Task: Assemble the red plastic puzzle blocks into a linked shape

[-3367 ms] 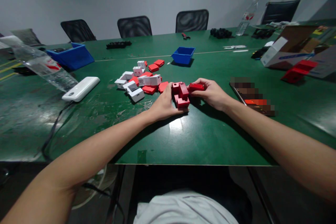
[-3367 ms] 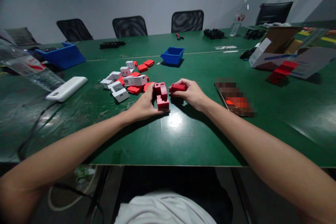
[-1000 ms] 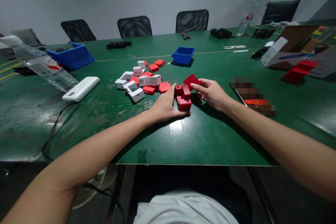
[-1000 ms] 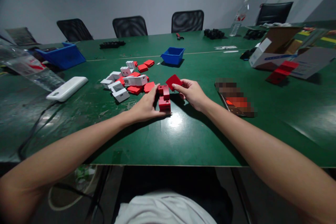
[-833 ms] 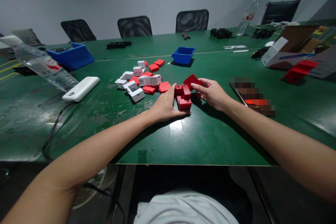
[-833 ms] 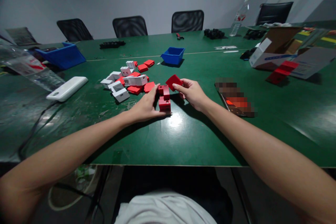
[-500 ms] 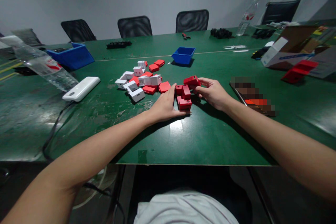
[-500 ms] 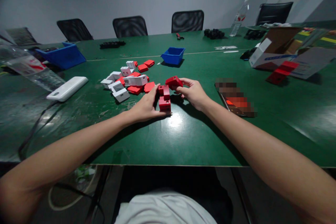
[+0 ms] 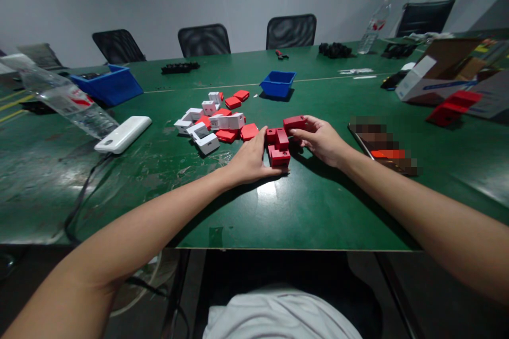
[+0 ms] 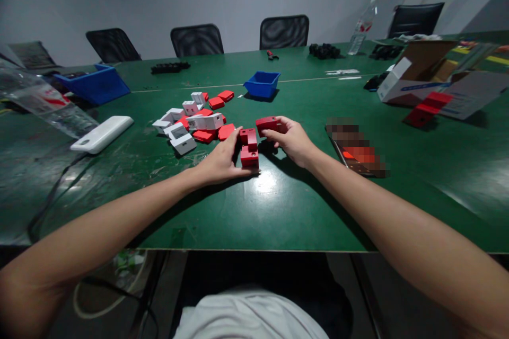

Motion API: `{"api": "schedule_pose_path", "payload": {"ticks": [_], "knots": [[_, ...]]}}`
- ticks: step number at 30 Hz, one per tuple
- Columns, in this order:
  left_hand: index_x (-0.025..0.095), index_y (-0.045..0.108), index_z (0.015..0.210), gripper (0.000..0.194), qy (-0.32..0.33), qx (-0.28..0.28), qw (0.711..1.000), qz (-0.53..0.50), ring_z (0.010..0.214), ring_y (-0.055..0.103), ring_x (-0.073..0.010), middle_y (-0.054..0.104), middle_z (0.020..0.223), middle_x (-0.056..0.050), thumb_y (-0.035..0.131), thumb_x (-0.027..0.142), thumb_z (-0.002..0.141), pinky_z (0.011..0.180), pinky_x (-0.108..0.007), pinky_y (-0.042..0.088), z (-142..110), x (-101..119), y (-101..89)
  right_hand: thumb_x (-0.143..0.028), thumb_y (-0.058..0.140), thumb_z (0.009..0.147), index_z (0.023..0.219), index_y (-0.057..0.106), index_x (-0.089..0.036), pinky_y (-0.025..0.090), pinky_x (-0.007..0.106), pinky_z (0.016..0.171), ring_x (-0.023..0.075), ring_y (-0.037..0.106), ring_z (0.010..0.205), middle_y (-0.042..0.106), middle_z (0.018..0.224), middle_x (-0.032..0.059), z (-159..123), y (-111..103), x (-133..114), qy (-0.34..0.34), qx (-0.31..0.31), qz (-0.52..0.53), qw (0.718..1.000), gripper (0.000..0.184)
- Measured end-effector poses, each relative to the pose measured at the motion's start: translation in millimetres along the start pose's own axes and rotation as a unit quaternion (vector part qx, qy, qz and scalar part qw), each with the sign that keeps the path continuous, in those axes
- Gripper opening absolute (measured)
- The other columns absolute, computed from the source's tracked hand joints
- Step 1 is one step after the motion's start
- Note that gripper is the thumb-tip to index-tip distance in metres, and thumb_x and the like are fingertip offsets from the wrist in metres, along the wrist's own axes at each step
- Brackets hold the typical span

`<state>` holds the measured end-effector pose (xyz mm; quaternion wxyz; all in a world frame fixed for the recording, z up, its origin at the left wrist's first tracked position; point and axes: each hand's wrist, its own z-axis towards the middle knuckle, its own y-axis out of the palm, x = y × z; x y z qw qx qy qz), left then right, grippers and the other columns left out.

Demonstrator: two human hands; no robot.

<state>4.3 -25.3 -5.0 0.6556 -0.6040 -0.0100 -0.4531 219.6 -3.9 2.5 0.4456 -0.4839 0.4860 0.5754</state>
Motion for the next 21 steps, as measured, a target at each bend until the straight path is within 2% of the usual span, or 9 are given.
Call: {"api": "schedule_pose_path", "payload": {"ticks": [3,9,16,21], "knots": [[0.011,0.027,0.151,0.114,0.0,0.001,1.0,0.0,0.138,0.048,-0.0412,0.046,0.15,-0.027,0.082,0.059,0.064,0.116,-0.058,0.039,-0.2,0.4,-0.3,-0.033,0.089,0.061,0.094,0.069,-0.018,0.034,0.022,0.051,0.0091,0.054,0.062,0.071,0.084,0.0017,-1.4,1.6,-2.2,0.008,0.004,-0.003,1.0,0.041],[0.008,0.025,0.152,0.117,-0.017,-0.007,1.0,0.001,0.144,0.041,-0.042,0.039,0.154,-0.029,0.082,0.06,0.064,0.119,-0.058,0.035,-1.1,2.4,-0.9,-0.041,0.09,0.06,0.089,0.072,-0.016,0.036,0.026,0.054,0.0108,0.054,0.063,0.07,0.082,0.0035,-2.1,1.4,-0.6,0.0,-0.002,-0.042,0.999,0.043],[0.008,0.025,0.151,0.117,-0.019,-0.007,1.0,-0.004,0.144,0.041,-0.0417,0.039,0.154,-0.029,0.083,0.058,0.063,0.118,-0.057,0.036,-0.8,3.3,-1.6,-0.035,0.094,0.05,0.071,0.057,-0.02,0.047,0.028,0.063,0.0129,0.058,0.065,0.066,0.073,-0.0014,0.5,0.6,1.1,-0.022,0.052,-0.046,0.997,0.045],[0.006,0.024,0.151,0.117,-0.016,-0.008,1.0,0.0,0.145,0.04,-0.0414,0.039,0.154,-0.03,0.082,0.059,0.064,0.119,-0.058,0.035,-0.6,2.7,-1.2,-0.035,0.092,0.054,0.076,0.053,-0.021,0.052,0.032,0.071,0.0168,0.066,0.074,0.069,0.08,0.0006,-0.2,1.4,-3.5,-0.011,0.042,0.014,0.999,0.047]]}}
